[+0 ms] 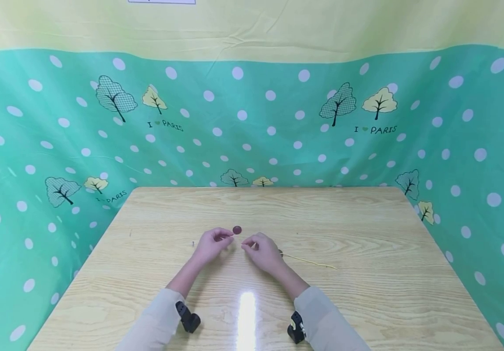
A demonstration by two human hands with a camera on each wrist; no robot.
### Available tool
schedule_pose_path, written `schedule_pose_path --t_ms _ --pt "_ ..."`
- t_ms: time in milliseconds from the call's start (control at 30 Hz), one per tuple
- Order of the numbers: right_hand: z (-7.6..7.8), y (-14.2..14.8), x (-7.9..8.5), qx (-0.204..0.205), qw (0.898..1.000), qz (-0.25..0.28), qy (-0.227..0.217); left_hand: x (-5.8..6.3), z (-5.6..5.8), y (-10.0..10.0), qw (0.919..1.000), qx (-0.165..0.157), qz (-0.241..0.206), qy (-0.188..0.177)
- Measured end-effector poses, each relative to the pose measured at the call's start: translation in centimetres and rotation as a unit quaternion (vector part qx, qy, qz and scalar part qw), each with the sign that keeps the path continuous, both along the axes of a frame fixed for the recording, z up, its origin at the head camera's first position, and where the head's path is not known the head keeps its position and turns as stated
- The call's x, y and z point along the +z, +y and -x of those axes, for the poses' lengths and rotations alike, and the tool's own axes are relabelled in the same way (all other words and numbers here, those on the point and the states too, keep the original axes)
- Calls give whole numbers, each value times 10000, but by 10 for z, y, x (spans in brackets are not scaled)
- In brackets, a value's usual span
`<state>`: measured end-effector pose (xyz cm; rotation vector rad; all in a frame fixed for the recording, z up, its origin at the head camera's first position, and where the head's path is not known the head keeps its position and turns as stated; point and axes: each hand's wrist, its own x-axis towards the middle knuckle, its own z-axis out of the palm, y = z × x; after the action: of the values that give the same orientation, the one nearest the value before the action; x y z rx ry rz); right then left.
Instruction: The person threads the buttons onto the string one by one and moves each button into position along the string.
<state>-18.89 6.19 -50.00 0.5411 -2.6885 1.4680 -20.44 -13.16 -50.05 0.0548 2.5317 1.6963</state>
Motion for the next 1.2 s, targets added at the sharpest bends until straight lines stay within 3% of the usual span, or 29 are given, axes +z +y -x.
schedule_pose_path --t_ms 233,467,900,1200 --pt "0 0 1 10 10000 13 -27 -1 8 -1 9963 240 774 282" --pt "-2 1 1 152 9991 140 379 -2 18 1 9779 55 1999 604" --pt "-1 -2 3 -94 9997 -10 -211 -2 29 11 9554 -92 2874 666" --pt "-2 -2 4 -41 9997 -51 -251 1 34 13 9558 -240 2859 650"
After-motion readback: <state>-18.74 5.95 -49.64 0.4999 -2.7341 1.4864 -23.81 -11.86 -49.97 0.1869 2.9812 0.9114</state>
